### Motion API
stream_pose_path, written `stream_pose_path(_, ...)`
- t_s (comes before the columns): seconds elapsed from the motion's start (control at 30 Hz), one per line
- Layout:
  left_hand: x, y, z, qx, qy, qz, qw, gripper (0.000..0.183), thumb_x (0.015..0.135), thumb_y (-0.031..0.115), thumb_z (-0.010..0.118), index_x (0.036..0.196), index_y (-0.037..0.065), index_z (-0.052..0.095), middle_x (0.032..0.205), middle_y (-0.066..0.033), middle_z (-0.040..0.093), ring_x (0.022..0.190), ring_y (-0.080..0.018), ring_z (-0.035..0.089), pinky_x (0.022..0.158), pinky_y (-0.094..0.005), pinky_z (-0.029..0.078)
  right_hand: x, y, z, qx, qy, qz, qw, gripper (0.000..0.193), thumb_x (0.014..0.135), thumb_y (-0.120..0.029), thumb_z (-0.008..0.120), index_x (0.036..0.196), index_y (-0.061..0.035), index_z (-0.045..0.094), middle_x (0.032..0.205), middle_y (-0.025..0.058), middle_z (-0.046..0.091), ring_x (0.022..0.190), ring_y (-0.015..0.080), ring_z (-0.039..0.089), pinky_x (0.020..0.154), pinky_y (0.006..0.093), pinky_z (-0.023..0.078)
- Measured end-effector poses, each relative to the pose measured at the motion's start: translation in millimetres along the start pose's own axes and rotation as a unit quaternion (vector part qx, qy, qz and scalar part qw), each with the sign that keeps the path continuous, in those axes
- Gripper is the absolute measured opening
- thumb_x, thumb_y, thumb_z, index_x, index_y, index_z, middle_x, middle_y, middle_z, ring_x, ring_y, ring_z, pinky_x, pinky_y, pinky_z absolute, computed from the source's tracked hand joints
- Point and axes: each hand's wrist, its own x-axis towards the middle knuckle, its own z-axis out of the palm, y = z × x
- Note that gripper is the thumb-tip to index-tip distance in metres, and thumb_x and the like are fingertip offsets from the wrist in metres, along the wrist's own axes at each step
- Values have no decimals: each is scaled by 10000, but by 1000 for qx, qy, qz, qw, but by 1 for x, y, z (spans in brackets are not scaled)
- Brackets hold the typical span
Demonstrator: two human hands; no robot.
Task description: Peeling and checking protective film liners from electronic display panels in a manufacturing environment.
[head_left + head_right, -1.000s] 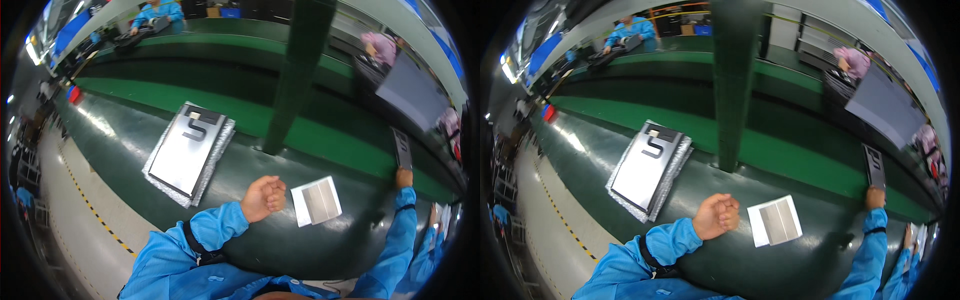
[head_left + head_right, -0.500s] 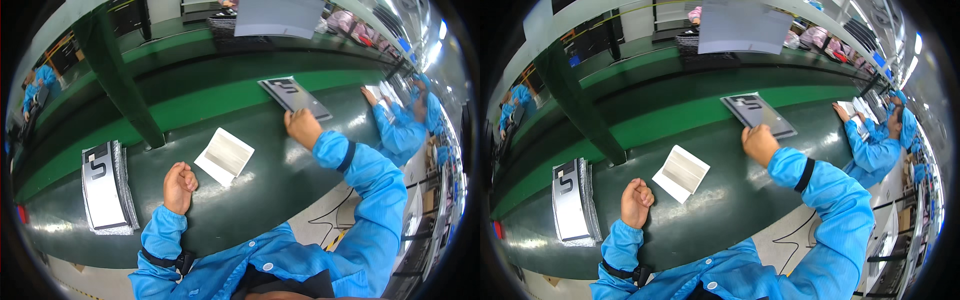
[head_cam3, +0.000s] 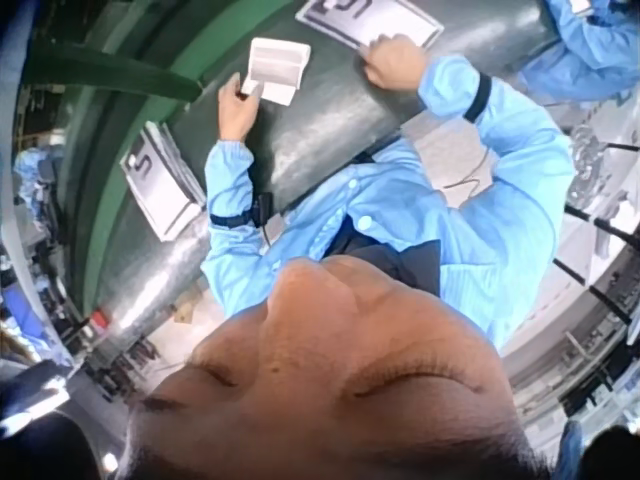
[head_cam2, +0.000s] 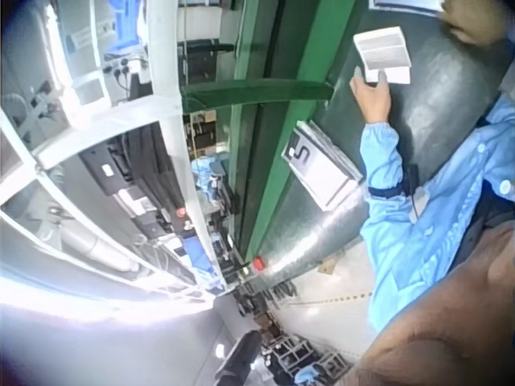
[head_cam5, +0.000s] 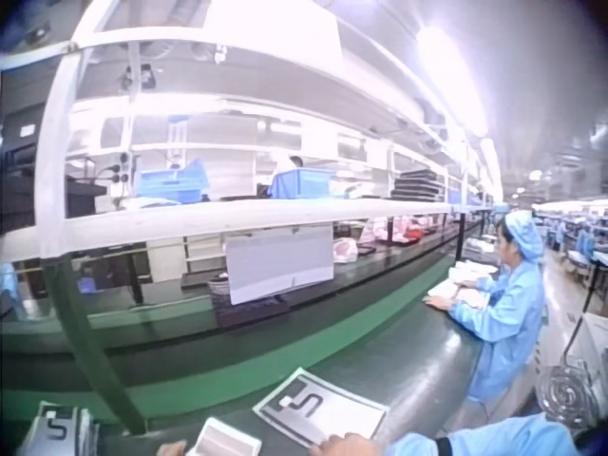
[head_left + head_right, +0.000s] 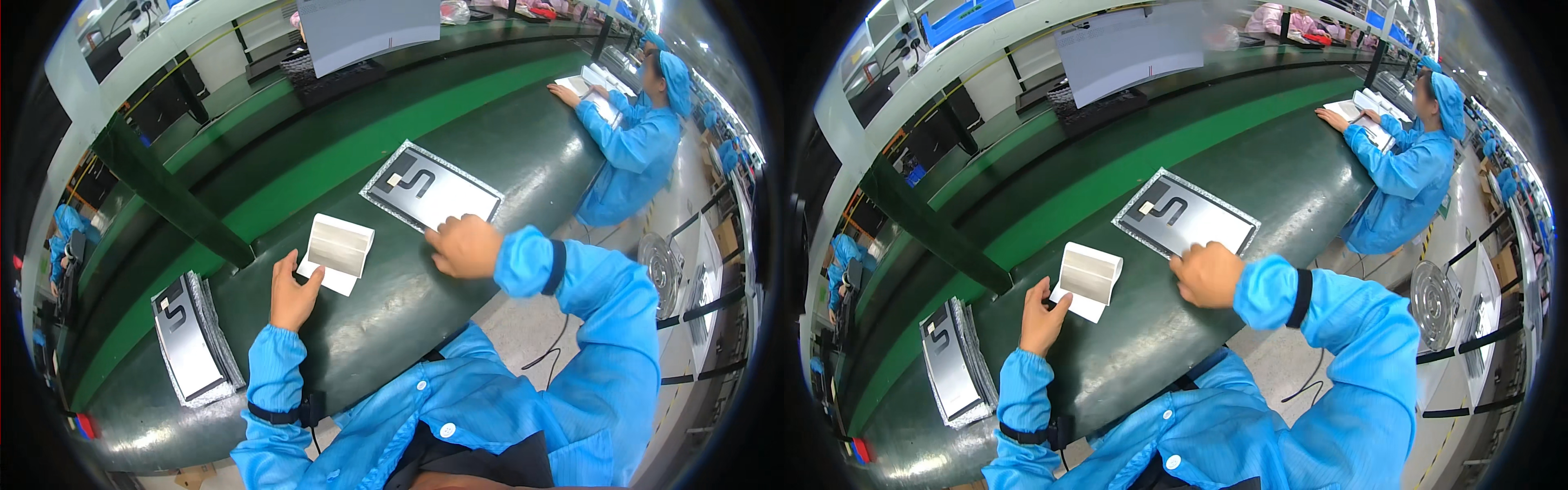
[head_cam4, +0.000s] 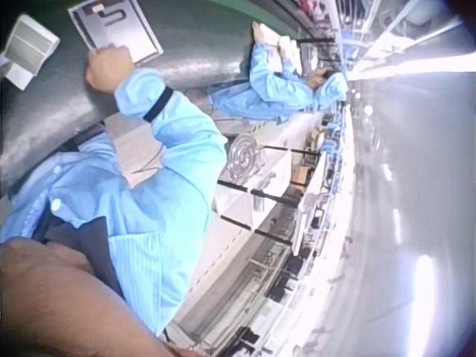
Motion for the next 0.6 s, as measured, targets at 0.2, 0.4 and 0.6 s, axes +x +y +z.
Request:
stream_pose_path(0.2,32,18,13,202,-42,-31,978,837,712,529,793,1236,-85,570,1185,-229,560,1166,-356,528,979,-425,450,55,87,25,45,52,343,937,572,831,-491,618,1150,-16,623,1169,168,584,1143,331,550,846,485,511)
stream_pose_path(0.4,41,2,32,107,-32,26,993,540,687,347,859,1012,-33,654,1109,-162,543,1017,-302,562,899,-379,483,68,116,31,191,-95,388,897,712,699,-565,712,1152,-17,673,1265,205,542,1232,388,496,946,519,474)
stream_pose_path(0.6,20,-13,15,-190,-31,-38,981,278,788,126,800,953,-14,626,1049,-87,600,842,-162,579,769,-299,493,85,99,35,237,-35,320,917,675,684,-509,773,1188,-75,654,1207,191,582,1203,358,516,970,450,466)
